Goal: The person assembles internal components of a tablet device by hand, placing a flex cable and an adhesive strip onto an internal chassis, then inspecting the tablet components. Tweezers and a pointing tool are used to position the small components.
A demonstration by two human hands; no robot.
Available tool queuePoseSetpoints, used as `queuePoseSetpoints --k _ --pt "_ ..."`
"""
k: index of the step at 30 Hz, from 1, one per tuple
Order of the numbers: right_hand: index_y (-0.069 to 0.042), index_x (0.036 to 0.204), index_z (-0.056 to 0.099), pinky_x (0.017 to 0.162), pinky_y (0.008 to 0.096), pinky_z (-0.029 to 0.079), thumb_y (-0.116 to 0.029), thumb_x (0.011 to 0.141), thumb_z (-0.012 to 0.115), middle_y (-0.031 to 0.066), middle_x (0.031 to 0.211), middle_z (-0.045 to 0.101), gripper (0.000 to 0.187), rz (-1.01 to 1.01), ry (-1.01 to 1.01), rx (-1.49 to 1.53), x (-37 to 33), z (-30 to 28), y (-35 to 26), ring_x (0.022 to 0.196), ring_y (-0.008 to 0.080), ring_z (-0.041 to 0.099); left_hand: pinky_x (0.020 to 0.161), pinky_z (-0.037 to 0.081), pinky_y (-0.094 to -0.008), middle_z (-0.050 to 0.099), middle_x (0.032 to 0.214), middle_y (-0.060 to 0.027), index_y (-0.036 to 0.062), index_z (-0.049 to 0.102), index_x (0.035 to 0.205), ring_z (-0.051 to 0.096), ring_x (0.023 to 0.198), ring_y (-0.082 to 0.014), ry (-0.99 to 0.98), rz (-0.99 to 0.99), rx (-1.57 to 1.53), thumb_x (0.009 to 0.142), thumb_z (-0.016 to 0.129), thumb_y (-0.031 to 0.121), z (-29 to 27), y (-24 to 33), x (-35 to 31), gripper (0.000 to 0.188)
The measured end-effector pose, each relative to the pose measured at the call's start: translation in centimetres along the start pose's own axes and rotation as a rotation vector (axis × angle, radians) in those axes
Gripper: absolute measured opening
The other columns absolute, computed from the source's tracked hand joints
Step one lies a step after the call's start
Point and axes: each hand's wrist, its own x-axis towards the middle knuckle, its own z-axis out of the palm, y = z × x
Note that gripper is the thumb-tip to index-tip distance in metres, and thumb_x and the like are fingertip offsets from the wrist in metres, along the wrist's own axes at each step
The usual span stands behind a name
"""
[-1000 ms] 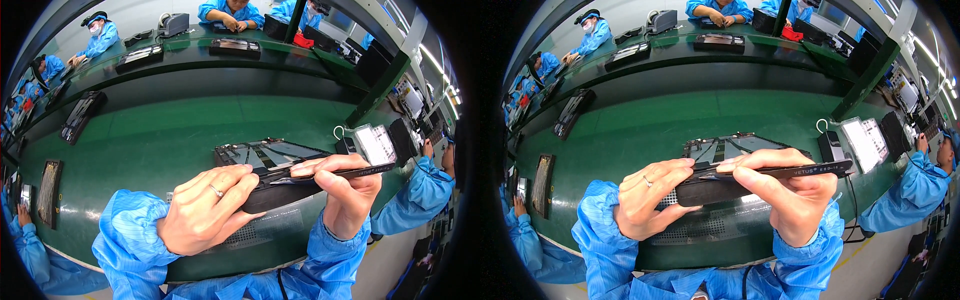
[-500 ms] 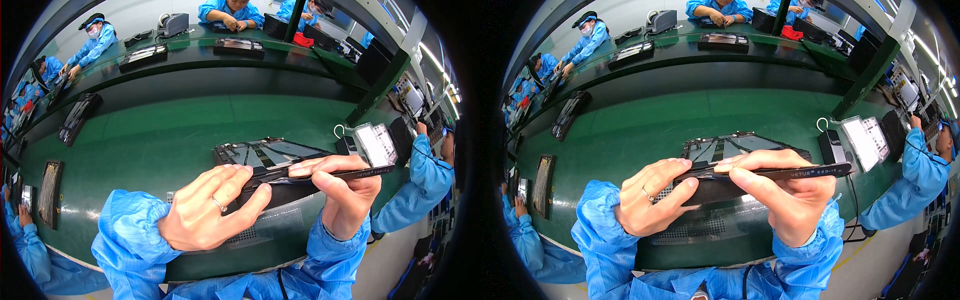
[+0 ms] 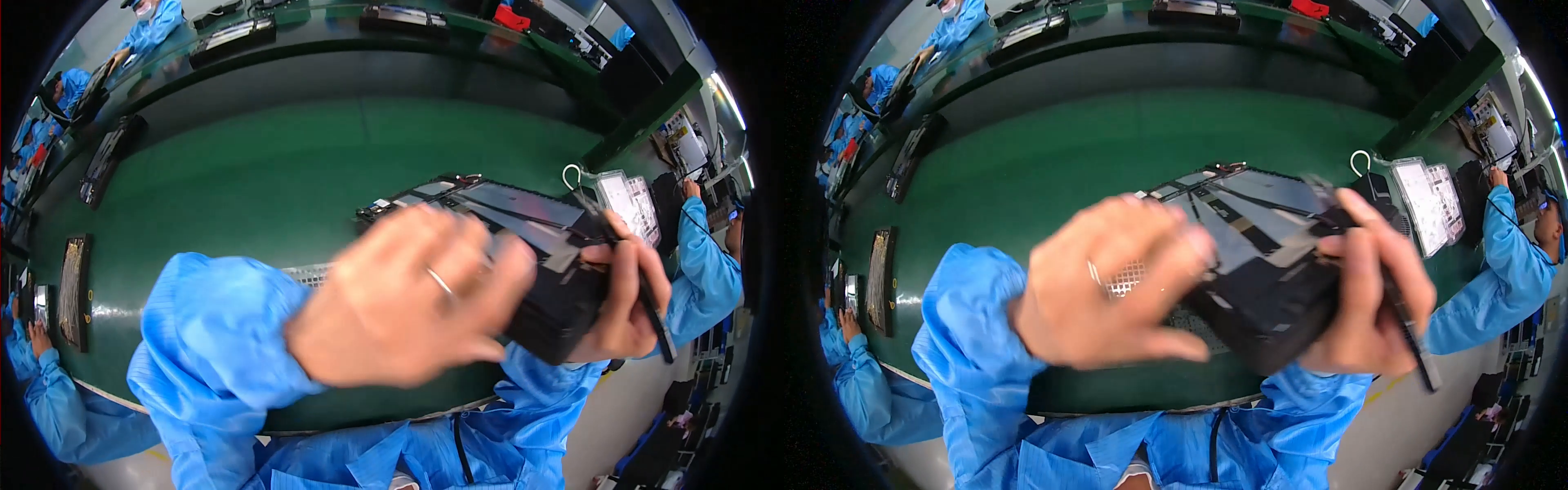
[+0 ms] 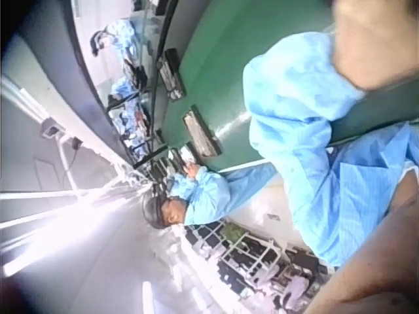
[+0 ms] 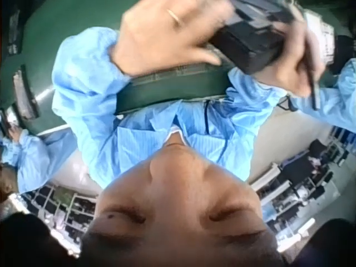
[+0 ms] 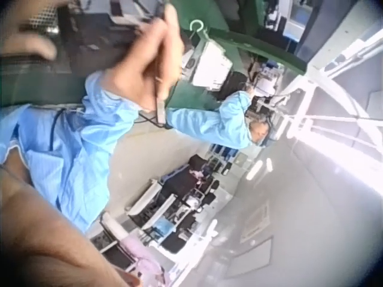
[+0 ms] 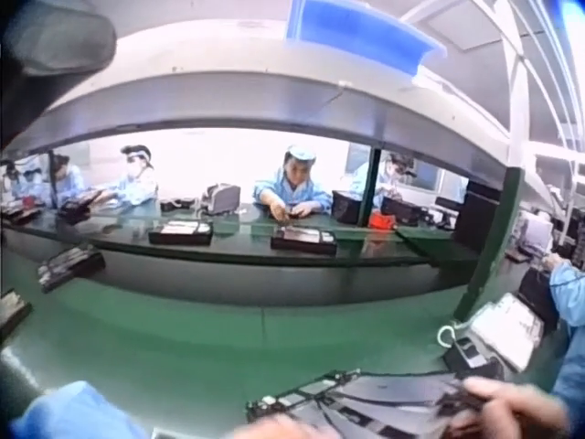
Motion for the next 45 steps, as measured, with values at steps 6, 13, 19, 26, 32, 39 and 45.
queuePoseSetpoints --k 6,13,19,26,32,39,45 --pt "0.011 0.090 0.050 0.062 0.0257 0.047 -0.001 0.080 0.046 0.0234 0.081 0.057 0.017 0.002 0.111 -0.085 2.5 -3.9 4.8 0.063 0.0192 0.056 0.066 0.046 -0.0340 0.052 0.094 -0.0162 -0.0025 0.048 0.097 0.054 0.081 -0.0296 -0.205 -0.205 0.091 0.060 0.067 0.014 3.3 -6.3 -5.1 0.044" --pt "0.003 0.101 0.052 0.068 0.0292 0.045 -0.002 0.072 0.054 0.0107 0.076 0.057 0.029 -0.324 -0.060 -0.567 3.6 -8.9 14.5 0.066 0.0185 0.056 0.058 0.043 -0.0320 0.050 0.085 -0.0115 -0.0003 0.052 0.097 0.049 0.070 -0.0253 -0.181 -0.060 0.155 0.051 0.067 0.005 2.6 -4.8 -1.5 0.049" --pt "0.001 0.095 0.055 0.067 0.0287 0.045 -0.017 0.077 0.053 0.0158 0.083 0.059 0.025 0.693 0.054 0.446 -1.1 -6.2 20.0 0.067 0.0211 0.057 0.064 0.046 -0.0330 0.051 0.091 -0.0135 -0.0002 0.053 0.094 0.052 0.079 -0.0304 -0.301 -0.165 0.228 0.049 0.069 0.005 1.2 -2.7 -1.6 0.048" --pt "0.009 0.089 0.055 0.083 0.0311 0.039 -0.010 0.077 0.051 0.0181 0.091 0.057 0.022 0.628 -0.121 -0.036 2.5 -8.9 9.8 0.086 0.0239 0.056 0.068 0.047 -0.0369 0.053 0.082 -0.0168 -0.0051 0.056 0.085 0.055 0.074 -0.0279 -0.230 0.007 0.192 0.053 0.061 0.009 5.1 -0.2 -5.7 0.035" --pt "0.005 0.079 0.059 0.067 0.0249 0.043 0.002 0.070 0.058 0.0105 0.079 0.060 0.009 1.043 -0.653 0.266 -7.0 -5.3 2.8 0.070 0.0151 0.056 0.072 0.046 -0.0414 0.051 0.081 -0.0151 -0.0013 0.057 0.081 0.052 0.075 -0.0274 -0.171 0.006 0.239 0.057 0.053 0.010 7.3 -0.1 -9.1 0.027" --pt "0.006 0.082 0.059 0.062 0.0212 0.043 0.002 0.071 0.058 0.0086 0.078 0.060 0.011 1.166 -0.738 0.304 -9.2 -4.7 2.7 0.069 0.0107 0.054 0.073 0.047 -0.0421 0.050 0.082 -0.0144 -0.0015 0.056 0.083 0.051 0.076 -0.0282 -0.167 0.015 0.258 0.057 0.052 0.010 7.6 0.1 -9.1 0.028" --pt "0.006 0.081 0.059 0.062 0.0212 0.043 0.002 0.072 0.058 0.0086 0.078 0.060 0.010 1.129 -0.720 0.293 -9.5 -4.7 2.7 0.068 0.0108 0.054 0.073 0.046 -0.0420 0.050 0.082 -0.0140 -0.0011 0.056 0.083 0.051 0.077 -0.0279 -0.168 0.006 0.254 0.058 0.053 0.010 7.5 0.2 -9.2 0.028"
